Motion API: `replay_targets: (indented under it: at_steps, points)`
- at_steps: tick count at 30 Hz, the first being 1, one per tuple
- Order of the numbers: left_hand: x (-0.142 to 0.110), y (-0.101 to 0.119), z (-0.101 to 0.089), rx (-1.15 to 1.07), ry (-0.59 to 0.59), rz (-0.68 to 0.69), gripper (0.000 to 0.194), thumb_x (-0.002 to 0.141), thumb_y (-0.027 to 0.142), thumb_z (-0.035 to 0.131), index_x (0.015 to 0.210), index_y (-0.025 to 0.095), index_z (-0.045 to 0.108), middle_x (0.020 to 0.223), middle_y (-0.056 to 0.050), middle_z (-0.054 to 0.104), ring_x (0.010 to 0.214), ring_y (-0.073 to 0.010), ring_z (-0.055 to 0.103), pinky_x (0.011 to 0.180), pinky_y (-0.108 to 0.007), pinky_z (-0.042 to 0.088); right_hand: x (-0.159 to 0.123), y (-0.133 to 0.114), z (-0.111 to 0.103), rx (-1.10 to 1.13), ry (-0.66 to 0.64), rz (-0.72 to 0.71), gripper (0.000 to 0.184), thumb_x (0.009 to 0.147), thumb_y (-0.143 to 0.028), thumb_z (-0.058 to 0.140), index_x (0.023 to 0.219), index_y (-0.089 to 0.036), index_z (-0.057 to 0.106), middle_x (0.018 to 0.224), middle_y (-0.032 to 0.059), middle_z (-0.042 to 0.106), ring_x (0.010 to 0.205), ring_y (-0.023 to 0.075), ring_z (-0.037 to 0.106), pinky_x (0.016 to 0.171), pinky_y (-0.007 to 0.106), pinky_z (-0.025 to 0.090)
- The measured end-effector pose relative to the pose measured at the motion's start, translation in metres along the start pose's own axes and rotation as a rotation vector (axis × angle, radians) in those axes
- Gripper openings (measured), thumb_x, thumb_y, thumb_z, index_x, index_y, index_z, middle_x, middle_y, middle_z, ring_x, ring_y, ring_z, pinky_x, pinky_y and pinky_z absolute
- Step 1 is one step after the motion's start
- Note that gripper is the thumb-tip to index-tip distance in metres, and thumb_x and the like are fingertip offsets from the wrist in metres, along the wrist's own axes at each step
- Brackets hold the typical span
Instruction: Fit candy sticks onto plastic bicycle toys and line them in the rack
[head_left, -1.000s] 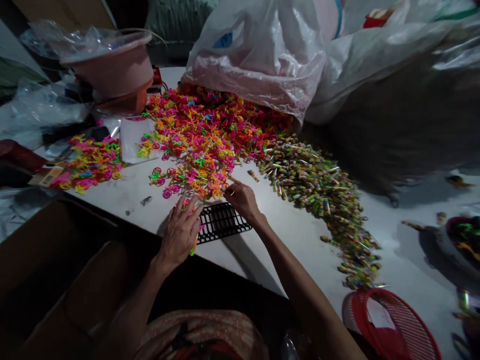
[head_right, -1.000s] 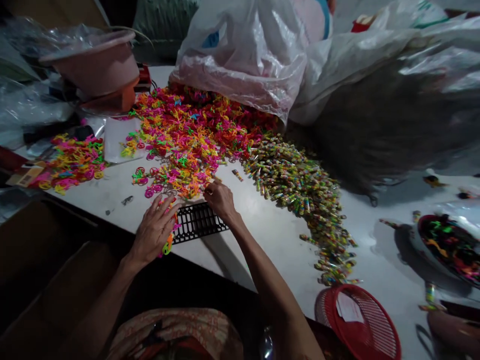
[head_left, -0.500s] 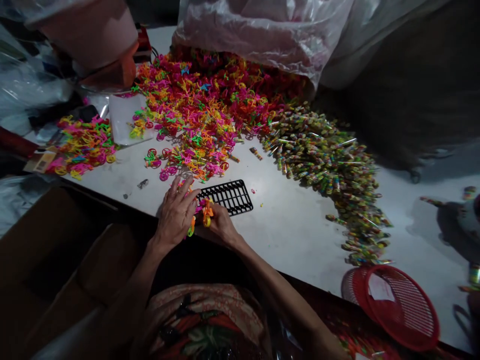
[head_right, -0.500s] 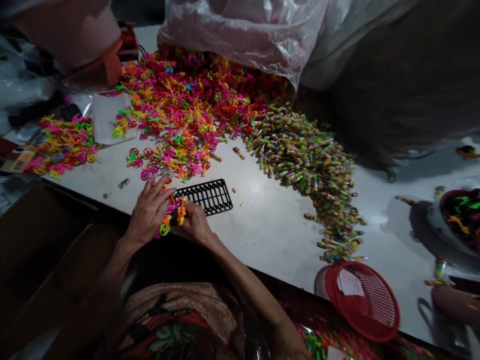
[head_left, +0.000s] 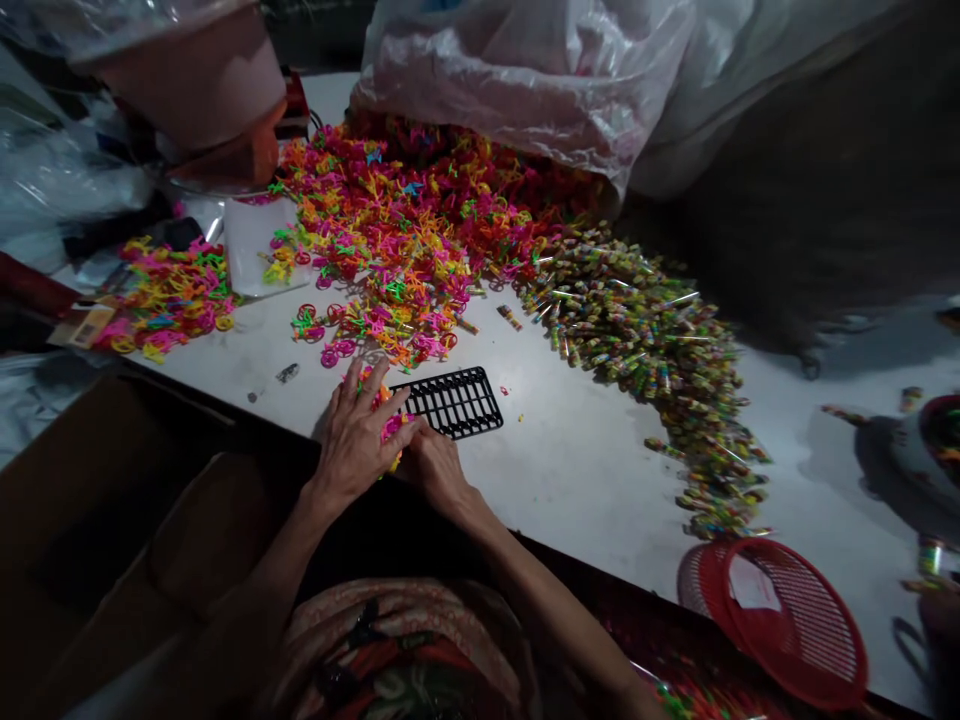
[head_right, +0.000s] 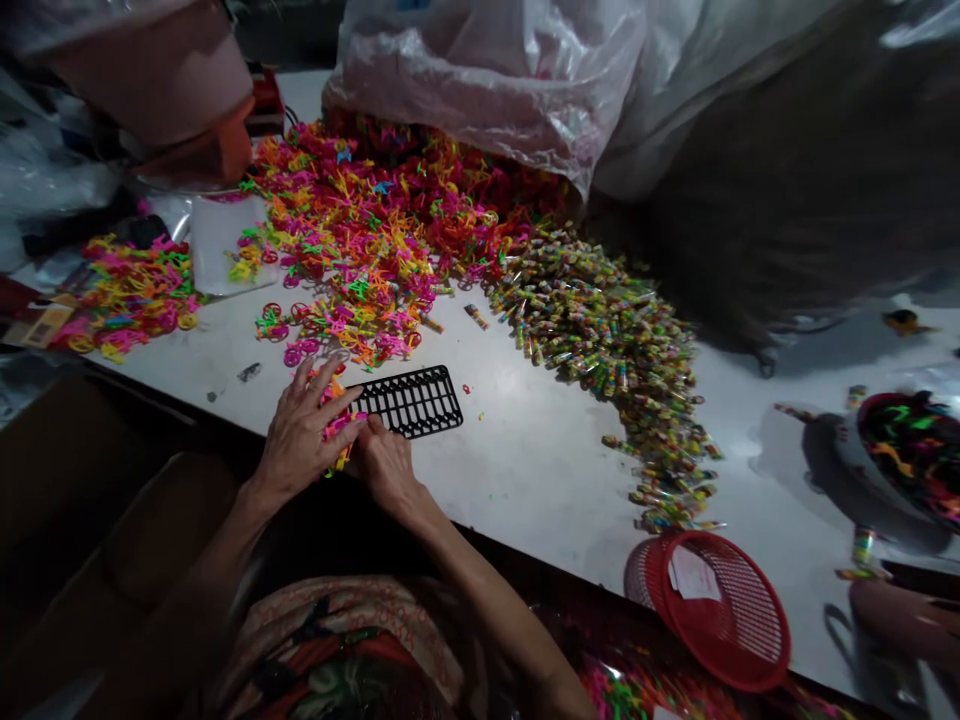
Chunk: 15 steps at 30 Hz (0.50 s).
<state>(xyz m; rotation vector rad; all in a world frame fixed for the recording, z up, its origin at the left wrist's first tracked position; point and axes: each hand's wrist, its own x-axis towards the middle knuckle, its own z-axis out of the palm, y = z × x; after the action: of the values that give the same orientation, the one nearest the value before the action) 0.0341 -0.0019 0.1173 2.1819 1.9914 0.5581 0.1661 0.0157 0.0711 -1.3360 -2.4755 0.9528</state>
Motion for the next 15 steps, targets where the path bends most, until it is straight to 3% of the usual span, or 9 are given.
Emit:
replay_targets:
  at_steps: [4, 9, 12, 15]
  points:
    - [0.0, -0.001, -0.006, -0.029, -0.028, 0.017, 0.034, 0.092, 0.033, 0.046, 0.12, 0.028, 0.064, 0.154, -0.006, 0.035, 0.145, -0.0335, 0.017, 0.107, -0.061, 0.031, 0.002, 0.015, 0.008, 0.234, 0.156, -0.139, 0.01, 0.083, -0.014, 0.049, 0.082, -0.017, 0.058, 0.082, 0.0046, 0.06, 0.074, 0.0161, 0.054, 0.067, 0.025, 0.041]
    - [-0.001, 0.002, -0.01, -0.03, -0.088, 0.039, 0.031, 0.085, 0.021, 0.048, 0.108, 0.027, 0.07, 0.155, -0.003, 0.032, 0.146, -0.0335, 0.014, 0.109, -0.064, 0.026, 0.006, 0.023, 0.001, 0.315, 0.059, -0.239, 0.009, 0.08, -0.011, 0.049, 0.078, -0.018, 0.055, 0.081, 0.0041, 0.059, 0.075, 0.0164, 0.053, 0.069, 0.026, 0.04]
    - [0.0, 0.005, -0.008, -0.008, -0.032, -0.001, 0.029, 0.086, 0.018, 0.047, 0.1, 0.025, 0.072, 0.153, -0.003, 0.037, 0.145, -0.0336, 0.019, 0.107, -0.061, 0.032, 0.005, 0.025, 0.001, 0.322, 0.055, -0.224, 0.011, 0.081, -0.012, 0.048, 0.082, -0.018, 0.056, 0.086, 0.0053, 0.06, 0.077, 0.0167, 0.053, 0.07, 0.026, 0.041]
    - [0.001, 0.005, -0.007, -0.014, -0.054, 0.001, 0.032, 0.088, 0.018, 0.046, 0.102, 0.027, 0.072, 0.152, -0.002, 0.038, 0.145, -0.0341, 0.018, 0.106, -0.062, 0.034, 0.002, 0.024, 0.004, 0.335, 0.069, -0.197, 0.009, 0.084, -0.016, 0.049, 0.084, -0.019, 0.057, 0.085, 0.0052, 0.059, 0.077, 0.0169, 0.053, 0.069, 0.026, 0.041]
